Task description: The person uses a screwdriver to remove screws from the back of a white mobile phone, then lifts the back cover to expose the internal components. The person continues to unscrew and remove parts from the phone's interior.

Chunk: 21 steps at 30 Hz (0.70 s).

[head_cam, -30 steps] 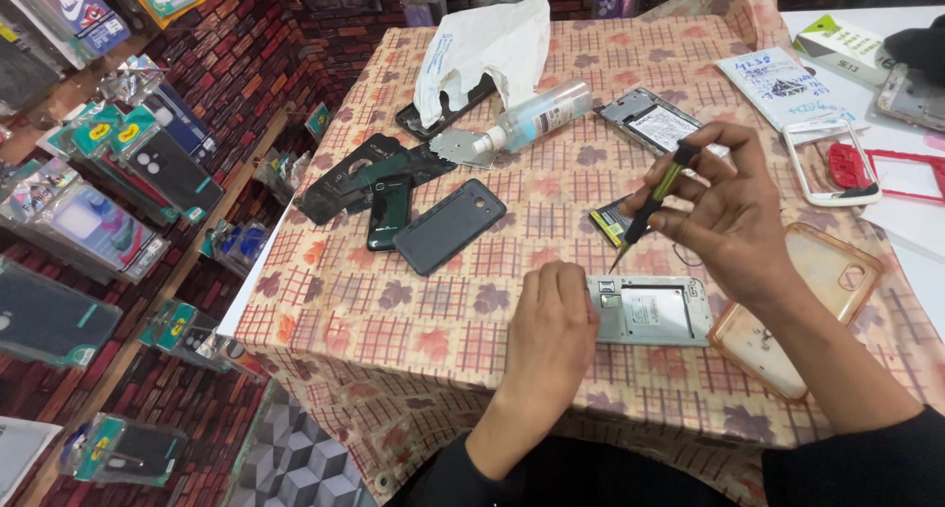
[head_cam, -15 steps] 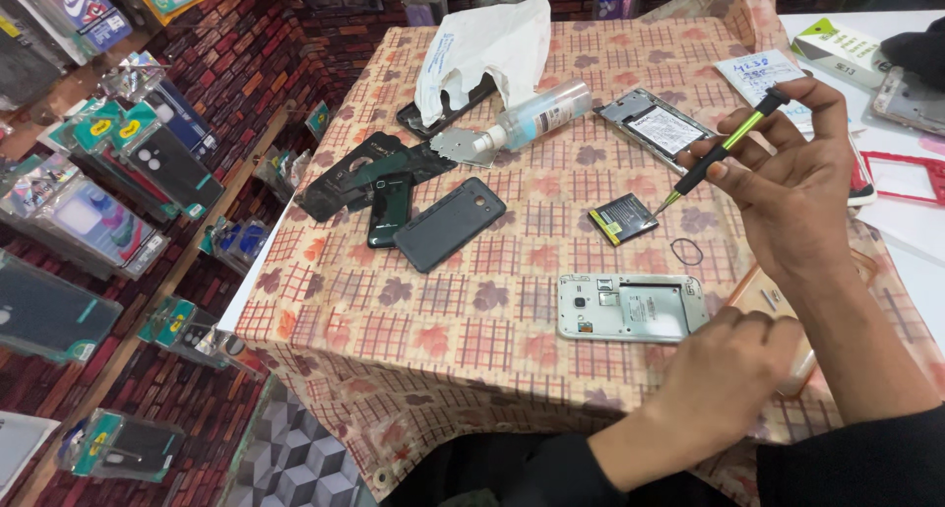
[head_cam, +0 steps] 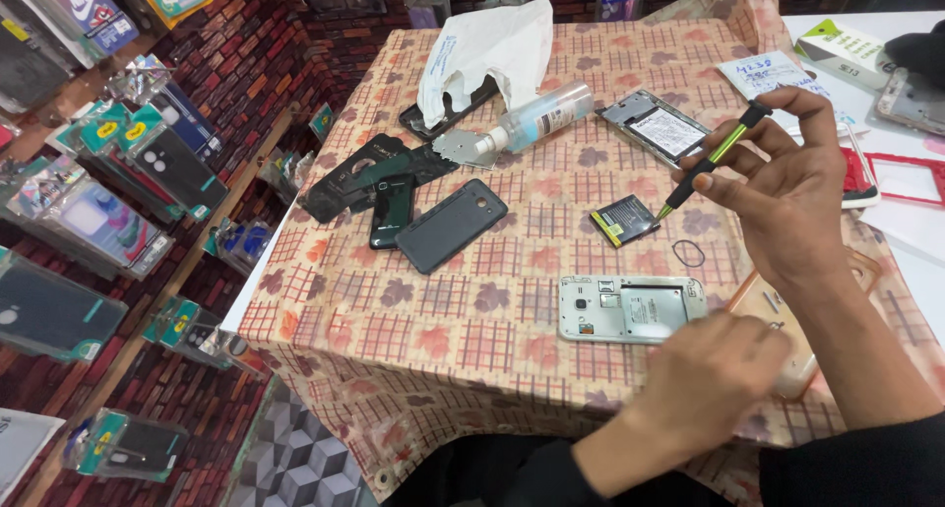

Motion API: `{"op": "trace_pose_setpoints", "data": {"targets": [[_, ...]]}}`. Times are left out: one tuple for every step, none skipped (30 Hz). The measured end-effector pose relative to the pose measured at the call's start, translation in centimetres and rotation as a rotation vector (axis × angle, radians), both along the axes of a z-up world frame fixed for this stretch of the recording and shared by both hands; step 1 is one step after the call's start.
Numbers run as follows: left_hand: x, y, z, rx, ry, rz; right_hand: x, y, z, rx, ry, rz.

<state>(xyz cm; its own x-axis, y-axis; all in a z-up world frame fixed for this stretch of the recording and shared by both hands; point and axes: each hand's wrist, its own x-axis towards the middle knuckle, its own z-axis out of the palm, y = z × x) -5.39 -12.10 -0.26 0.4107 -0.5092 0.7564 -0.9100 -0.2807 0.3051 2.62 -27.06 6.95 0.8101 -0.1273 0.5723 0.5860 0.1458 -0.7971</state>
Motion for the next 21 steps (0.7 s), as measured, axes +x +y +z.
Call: {"op": "trace_pose_setpoints", "data": {"targets": [[0.2,1.1,0.0,-0.033,-0.001,0.007,0.0,0.2,0.0,-0.01,0.015,-0.015],[0.6,2.4,0.0,-0.093,0.011,0.029,0.0,0.3,0.0,-0.02,0.03,-0.029],[1.4,4.2,-0.1,-0.117,0.019,0.02,0.1,0.5,0.0,-0.027,0.041,-0.044],[2.2,5.9,0.0,-0.141,0.026,0.011,0.2,0.7,0.0,-0.08,0.048,-0.057],[3.0,7.1,0.1,-0.071,0.158,0.1,0.2,0.8,-0.1,-0.133,0.057,-0.07],[3.6,8.1,0.1,0.002,0.291,0.184,0.2,1.1,-0.2,-0.185,0.066,-0.083],[4.4,9.2,0.2,0.056,0.242,0.198,0.2,1.3,-0.3,-0.216,0.099,-0.085],[5.4,10.3,0.4,0.11,0.194,0.212,0.3,1.6,-0.5,-0.247,0.131,-0.087],[6.1,11.0,0.6,0.162,0.144,0.227,0.3,1.9,-0.5,-0.28,0.161,-0.088],[6.3,11.6,0.7,0.198,0.183,0.192,0.4,2.1,-0.6,-0.301,0.169,-0.056],[6.7,12.0,0.8,0.233,0.222,0.156,0.4,2.4,-0.8,-0.323,0.176,-0.025],[7.0,12.3,0.8,0.268,0.26,0.12,0.4,2.7,-1.0,-0.344,0.184,0.006],[7.1,12.4,0.8,0.272,0.294,0.113,0.3,2.8,-1.1,-0.347,0.18,0.049],[7.1,12.5,0.7,0.277,0.327,0.107,0.2,2.8,-1.2,-0.349,0.176,0.092],[7.2,12.6,0.6,0.28,0.362,0.098,0.1,2.8,-1.4,-0.352,0.174,0.135],[7.2,12.7,0.6,0.271,0.399,0.095,0.0,2.7,-1.4,-0.384,0.167,0.163],[7.2,12.9,0.5,0.262,0.434,0.091,-0.2,2.6,-1.3,-0.416,0.159,0.191],[7.2,13.1,0.6,0.253,0.47,0.086,-0.2,2.4,-1.2,-0.447,0.151,0.218],[7.1,13.3,0.6,0.222,0.465,0.078,-0.3,2.3,-1.1,-0.479,0.197,0.222],[6.9,13.4,0.6,0.191,0.46,0.07,-0.4,2.2,-1.0,-0.51,0.244,0.225],[6.8,13.6,0.7,0.161,0.454,0.061,-0.5,2.1,-0.9,-0.539,0.29,0.227]]}}
